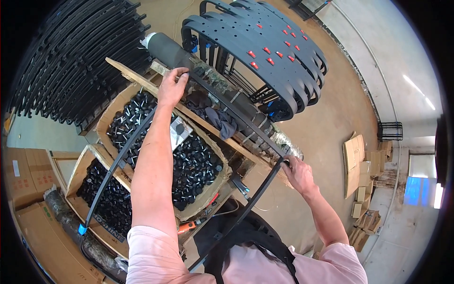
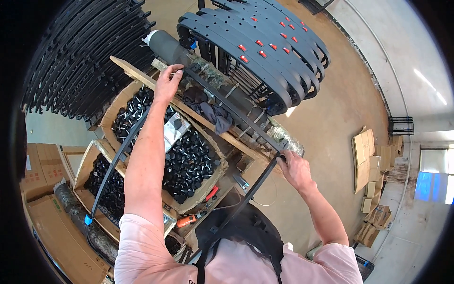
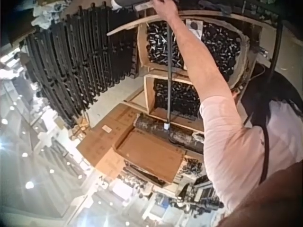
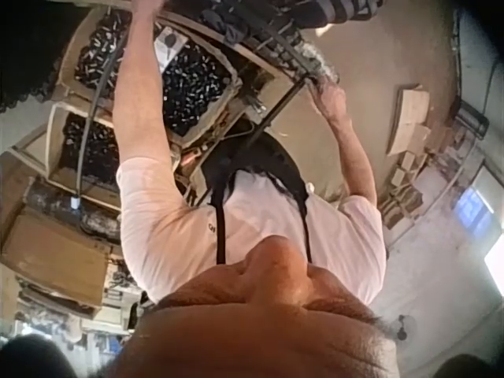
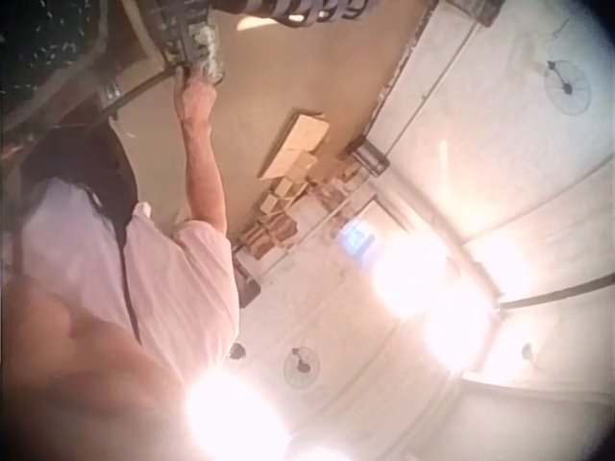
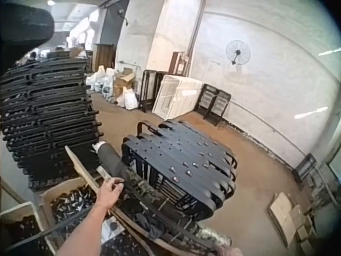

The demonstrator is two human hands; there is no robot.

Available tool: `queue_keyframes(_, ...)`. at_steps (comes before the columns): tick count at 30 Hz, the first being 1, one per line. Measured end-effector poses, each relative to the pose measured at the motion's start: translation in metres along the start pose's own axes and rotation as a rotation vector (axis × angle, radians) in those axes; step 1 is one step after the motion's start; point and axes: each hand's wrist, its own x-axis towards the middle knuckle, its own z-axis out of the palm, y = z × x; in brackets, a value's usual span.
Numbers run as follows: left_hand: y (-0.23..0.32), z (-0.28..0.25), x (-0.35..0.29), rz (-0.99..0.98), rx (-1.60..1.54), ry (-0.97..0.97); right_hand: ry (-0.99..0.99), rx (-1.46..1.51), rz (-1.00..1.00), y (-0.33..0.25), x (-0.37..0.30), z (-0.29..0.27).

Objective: Assembling plastic components onto metal frames using an electric screwdriver in a manufacturing facility.

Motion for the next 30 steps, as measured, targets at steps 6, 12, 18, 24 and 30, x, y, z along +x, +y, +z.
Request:
queue_keyframes(6, -0.009, -0.005, 0.002, 0.077, 0.021, 0.013, -0.048, -0.05, 0.063, -0.006, 0.01, 0.002)
queue_keyframes(12, -0.001, -0.011, -0.003, -0.025, -0.028, -0.027, -0.236, -0.022, 0.144, -0.02, 0.011, -0.016)
queue_keyframes(18, 0.005, -0.007, -0.008, 0.089, 0.104, 0.027, -0.265, -0.185, 0.097, 0.002, 0.012, -0.011)
queue_keyframes(24, 0.007, -0.012, -0.009, -0.039, 0.028, -0.029, -0.29, -0.328, 0.095, -0.021, 0.018, -0.026)
queue_keyframes(30, 0.007, -0.012, -0.007, 0.039, 0.098, 0.012, -0.206, -0.241, 0.018, -0.009, 0.015, -0.018)
